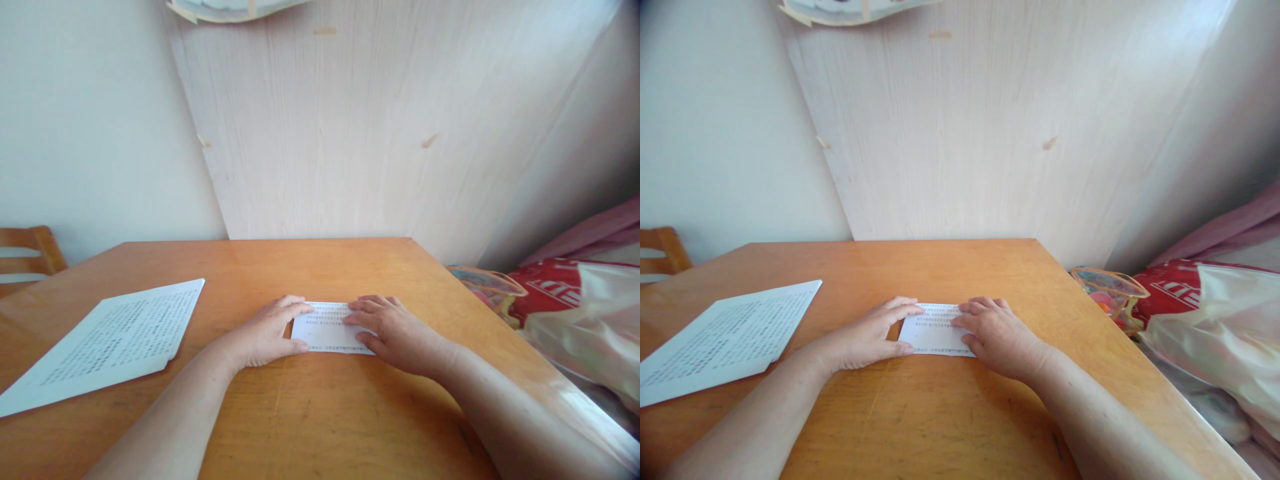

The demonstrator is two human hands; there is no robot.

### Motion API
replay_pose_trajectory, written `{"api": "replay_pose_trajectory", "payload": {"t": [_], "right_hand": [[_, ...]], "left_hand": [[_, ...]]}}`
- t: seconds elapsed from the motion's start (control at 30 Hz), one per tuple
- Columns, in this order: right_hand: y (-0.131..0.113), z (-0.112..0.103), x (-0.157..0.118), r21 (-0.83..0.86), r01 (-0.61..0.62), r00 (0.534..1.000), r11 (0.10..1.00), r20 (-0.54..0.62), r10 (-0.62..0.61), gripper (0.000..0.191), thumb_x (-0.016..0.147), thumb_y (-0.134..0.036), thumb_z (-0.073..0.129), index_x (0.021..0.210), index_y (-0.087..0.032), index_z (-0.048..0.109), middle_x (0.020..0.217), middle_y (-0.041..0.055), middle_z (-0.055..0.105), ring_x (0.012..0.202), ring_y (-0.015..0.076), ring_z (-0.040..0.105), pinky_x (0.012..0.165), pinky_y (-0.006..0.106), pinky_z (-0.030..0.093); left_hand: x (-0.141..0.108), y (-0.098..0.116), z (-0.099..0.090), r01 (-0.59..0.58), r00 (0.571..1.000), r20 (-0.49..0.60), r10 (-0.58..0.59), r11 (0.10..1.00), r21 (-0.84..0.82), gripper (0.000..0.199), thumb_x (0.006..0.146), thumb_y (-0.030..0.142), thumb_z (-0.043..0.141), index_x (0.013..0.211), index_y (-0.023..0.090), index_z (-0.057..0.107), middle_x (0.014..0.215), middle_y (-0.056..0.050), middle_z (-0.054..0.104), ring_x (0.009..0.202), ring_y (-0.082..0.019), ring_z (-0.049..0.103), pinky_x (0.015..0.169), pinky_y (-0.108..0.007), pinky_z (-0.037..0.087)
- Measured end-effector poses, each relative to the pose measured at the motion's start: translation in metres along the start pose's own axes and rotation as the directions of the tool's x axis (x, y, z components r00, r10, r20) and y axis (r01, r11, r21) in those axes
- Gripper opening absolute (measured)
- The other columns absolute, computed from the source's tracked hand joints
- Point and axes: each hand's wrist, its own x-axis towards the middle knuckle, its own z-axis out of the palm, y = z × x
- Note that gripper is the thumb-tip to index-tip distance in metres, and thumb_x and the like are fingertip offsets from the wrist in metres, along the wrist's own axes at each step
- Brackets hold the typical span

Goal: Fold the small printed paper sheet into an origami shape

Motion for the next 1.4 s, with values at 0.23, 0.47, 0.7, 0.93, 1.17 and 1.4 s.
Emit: {"api": "replay_pose_trajectory", "payload": {"t": [0.23, 0.47, 0.7, 0.93, 1.17, 1.4], "right_hand": [[0.001, 0.000, 0.000, 0.036, 0.010, 1.000, 0.999, -0.013, -0.010, 0.031, 0.092, -0.021, 0.056, 0.118, -0.026, 0.073, 0.136, 0.0101, 0.061, 0.122, 0.0290, 0.056, 0.104, 0.050, 0.041], [-0.004, -0.002, -0.001, 0.037, 0.010, 1.000, 0.999, -0.009, -0.010, 0.029, 0.089, -0.019, 0.060, 0.114, -0.023, 0.074, 0.130, 0.0111, 0.064, 0.119, 0.0288, 0.058, 0.104, 0.047, 0.042], [-0.007, -0.005, -0.003, 0.016, 0.008, 0.999, 1.000, 0.033, -0.008, 0.027, 0.088, -0.024, 0.064, 0.113, -0.026, 0.075, 0.132, 0.0110, 0.063, 0.119, 0.0305, 0.057, 0.105, 0.050, 0.041], [-0.009, -0.005, -0.003, 0.020, -0.002, 0.999, 1.000, 0.045, 0.001, 0.028, 0.088, -0.025, 0.064, 0.114, -0.026, 0.075, 0.135, 0.0114, 0.062, 0.122, 0.0307, 0.056, 0.106, 0.049, 0.041], [-0.010, -0.005, -0.004, 0.027, -0.009, 0.999, 1.000, 0.035, 0.008, 0.028, 0.087, -0.023, 0.064, 0.113, -0.026, 0.075, 0.140, 0.0107, 0.058, 0.126, 0.0321, 0.053, 0.106, 0.050, 0.041], [-0.011, -0.006, -0.003, -0.010, -0.007, 0.998, 1.000, 0.058, 0.008, 0.026, 0.087, -0.024, 0.064, 0.110, -0.027, 0.077, 0.140, 0.0110, 0.059, 0.127, 0.0328, 0.053, 0.107, 0.051, 0.041]], "left_hand": [[0.001, 0.002, 0.001, 0.001, 1.000, -0.008, -0.001, 1.000, -0.017, 0.056, 0.079, 0.041, 0.072, 0.134, 0.032, 0.058, 0.143, -0.005, 0.049, 0.130, -0.026, 0.049, 0.111, -0.040, 0.040], [0.001, 0.001, 0.001, 0.007, 1.000, -0.006, -0.007, 1.000, -0.021, 0.059, 0.079, 0.043, 0.073, 0.134, 0.030, 0.057, 0.142, -0.005, 0.049, 0.131, -0.025, 0.049, 0.112, -0.038, 0.039], [0.000, 0.003, 0.000, 0.023, 1.000, 0.001, -0.023, 0.999, -0.029, 0.058, 0.079, 0.045, 0.071, 0.133, 0.030, 0.058, 0.144, -0.005, 0.048, 0.132, -0.026, 0.048, 0.112, -0.039, 0.039], [-0.003, 0.004, -0.007, 0.019, 0.998, 0.063, -0.016, 0.999, -0.044, 0.063, 0.075, 0.040, 0.070, 0.136, 0.030, 0.056, 0.151, -0.005, 0.043, 0.138, -0.029, 0.043, 0.116, -0.042, 0.036], [-0.005, -0.002, -0.011, -0.014, 0.993, 0.117, 0.022, 0.997, -0.072, 0.062, 0.078, 0.036, 0.067, 0.138, 0.031, 0.054, 0.155, -0.004, 0.038, 0.142, -0.028, 0.038, 0.118, -0.044, 0.033], [-0.004, -0.002, -0.013, 0.002, 0.992, 0.124, 0.007, 0.997, -0.073, 0.054, 0.081, 0.025, 0.057, 0.135, 0.029, 0.057, 0.151, -0.004, 0.043, 0.141, -0.025, 0.041, 0.118, -0.039, 0.033]]}}
